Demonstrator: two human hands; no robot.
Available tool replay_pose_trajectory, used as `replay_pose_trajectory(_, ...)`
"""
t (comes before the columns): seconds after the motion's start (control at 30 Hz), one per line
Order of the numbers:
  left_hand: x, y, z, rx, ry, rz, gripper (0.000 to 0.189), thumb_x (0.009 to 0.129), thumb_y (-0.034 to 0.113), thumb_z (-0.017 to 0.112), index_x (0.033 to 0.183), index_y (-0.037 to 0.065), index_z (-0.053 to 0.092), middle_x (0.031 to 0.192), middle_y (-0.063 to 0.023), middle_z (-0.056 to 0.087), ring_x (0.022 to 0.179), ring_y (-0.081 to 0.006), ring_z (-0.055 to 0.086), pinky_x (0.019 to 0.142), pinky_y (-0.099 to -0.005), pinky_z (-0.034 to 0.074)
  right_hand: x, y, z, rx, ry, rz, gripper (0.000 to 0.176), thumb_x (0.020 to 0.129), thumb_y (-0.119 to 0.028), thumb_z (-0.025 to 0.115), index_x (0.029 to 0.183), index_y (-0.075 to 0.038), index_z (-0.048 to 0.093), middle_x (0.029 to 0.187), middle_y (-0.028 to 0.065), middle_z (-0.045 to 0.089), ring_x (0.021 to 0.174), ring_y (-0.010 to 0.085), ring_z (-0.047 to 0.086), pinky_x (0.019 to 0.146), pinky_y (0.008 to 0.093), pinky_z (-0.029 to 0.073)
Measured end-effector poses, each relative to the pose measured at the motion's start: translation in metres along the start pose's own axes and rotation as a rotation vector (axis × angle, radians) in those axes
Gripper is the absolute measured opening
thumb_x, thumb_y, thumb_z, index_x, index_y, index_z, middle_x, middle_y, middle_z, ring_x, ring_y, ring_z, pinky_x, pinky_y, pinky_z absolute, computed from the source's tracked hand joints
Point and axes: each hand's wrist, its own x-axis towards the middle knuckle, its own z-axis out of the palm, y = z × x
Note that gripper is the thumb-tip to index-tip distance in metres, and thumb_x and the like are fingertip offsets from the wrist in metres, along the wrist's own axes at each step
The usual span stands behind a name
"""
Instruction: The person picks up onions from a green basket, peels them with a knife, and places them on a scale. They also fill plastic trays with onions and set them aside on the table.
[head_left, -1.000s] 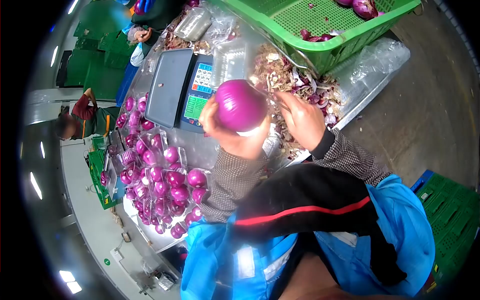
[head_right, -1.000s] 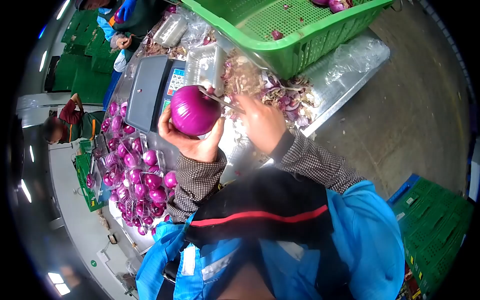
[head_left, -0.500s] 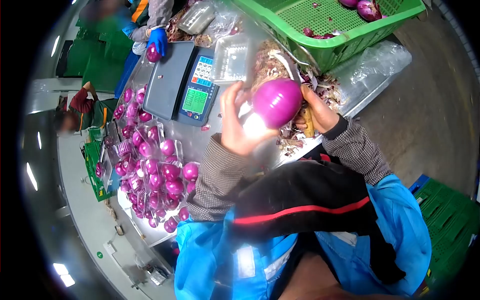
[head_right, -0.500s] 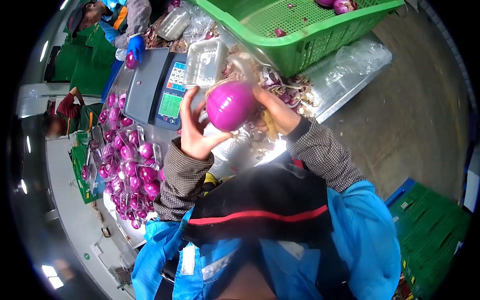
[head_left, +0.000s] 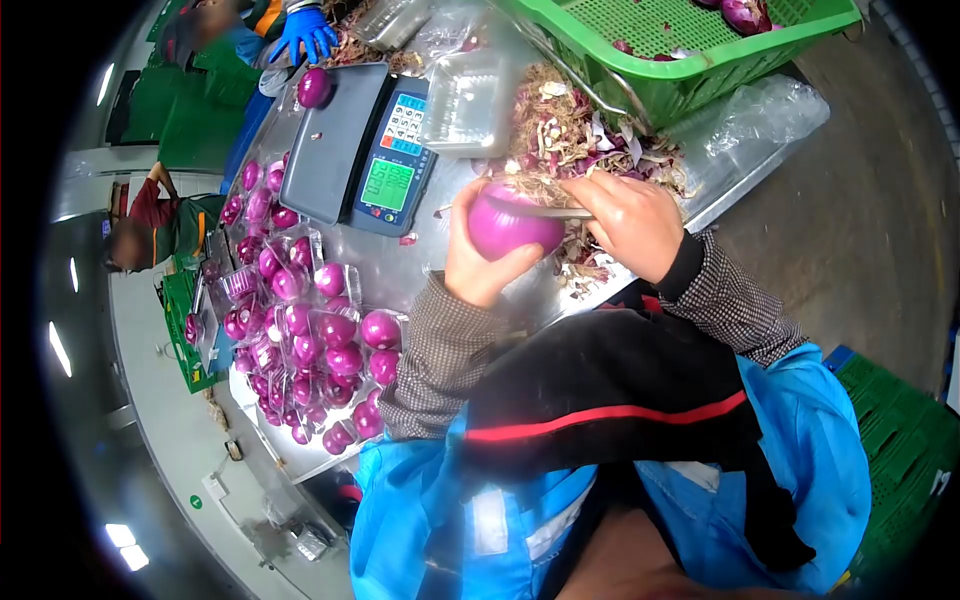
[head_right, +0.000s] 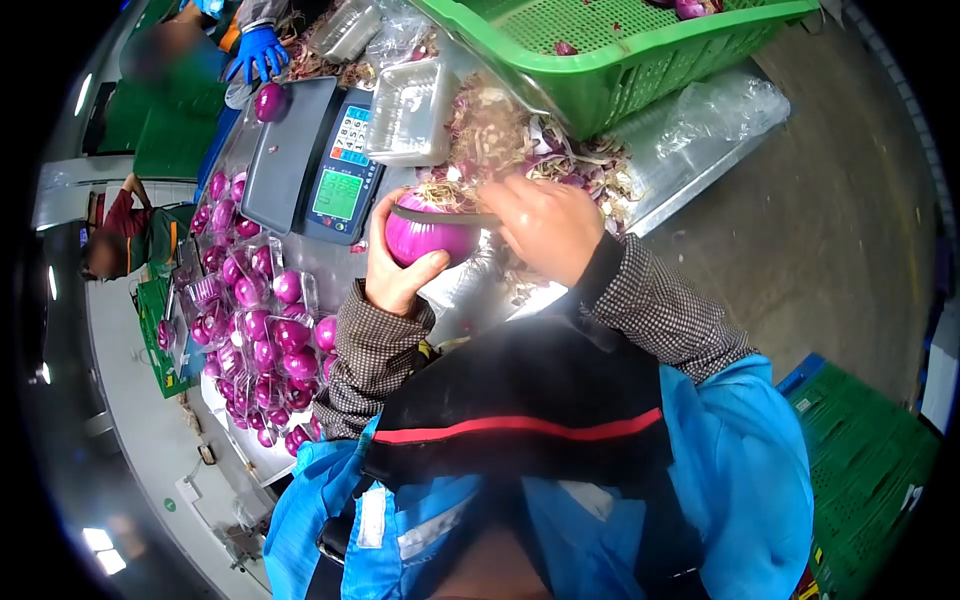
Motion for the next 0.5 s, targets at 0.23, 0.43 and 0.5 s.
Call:
replay_pose_trajectory(0.23, -0.002, 0.0, -0.003, -0.059, -0.141, -0.004, 0.097, 0.068, 0.018, 0.085, 0.142, 0.002, 0.025, 0.127, -0.0151, 0.048, 0.116, -0.024, 0.054, 0.099, -0.0384, 0.047, 0.003, 0.019, 0.018, -0.094, 0.078, -0.076, 0.026, 0.075, -0.006, 0.063, 0.101, -0.009, 0.059, 0.081, 0.0067, 0.06, 0.073, 0.0243, 0.065, 0.064, 0.0348, 0.054)
replay_pose_trajectory(0.43, -0.006, 0.012, -0.015, -0.26, -0.265, 0.087, 0.105, 0.061, 0.029, 0.086, 0.143, 0.002, 0.027, 0.132, -0.0195, 0.048, 0.122, -0.0331, 0.052, 0.103, -0.0456, 0.045, -0.041, 0.089, 0.043, 0.025, 0.103, 0.273, 0.027, 0.088, -0.011, 0.062, 0.115, -0.01, 0.062, 0.1, 0.0131, 0.069, 0.085, 0.0317, 0.068, 0.07, 0.0395, 0.055)
replay_pose_trajectory(0.5, 0.0, 0.014, -0.008, -0.194, -0.087, 0.004, 0.104, 0.061, 0.027, 0.086, 0.143, 0.002, 0.027, 0.131, -0.0183, 0.048, 0.12, -0.0324, 0.053, 0.102, -0.045, 0.046, -0.029, 0.058, 0.033, 0.186, 0.07, 0.335, 0.026, 0.092, -0.019, 0.062, 0.116, -0.011, 0.062, 0.101, 0.0163, 0.069, 0.084, 0.0326, 0.069, 0.07, 0.0386, 0.054)
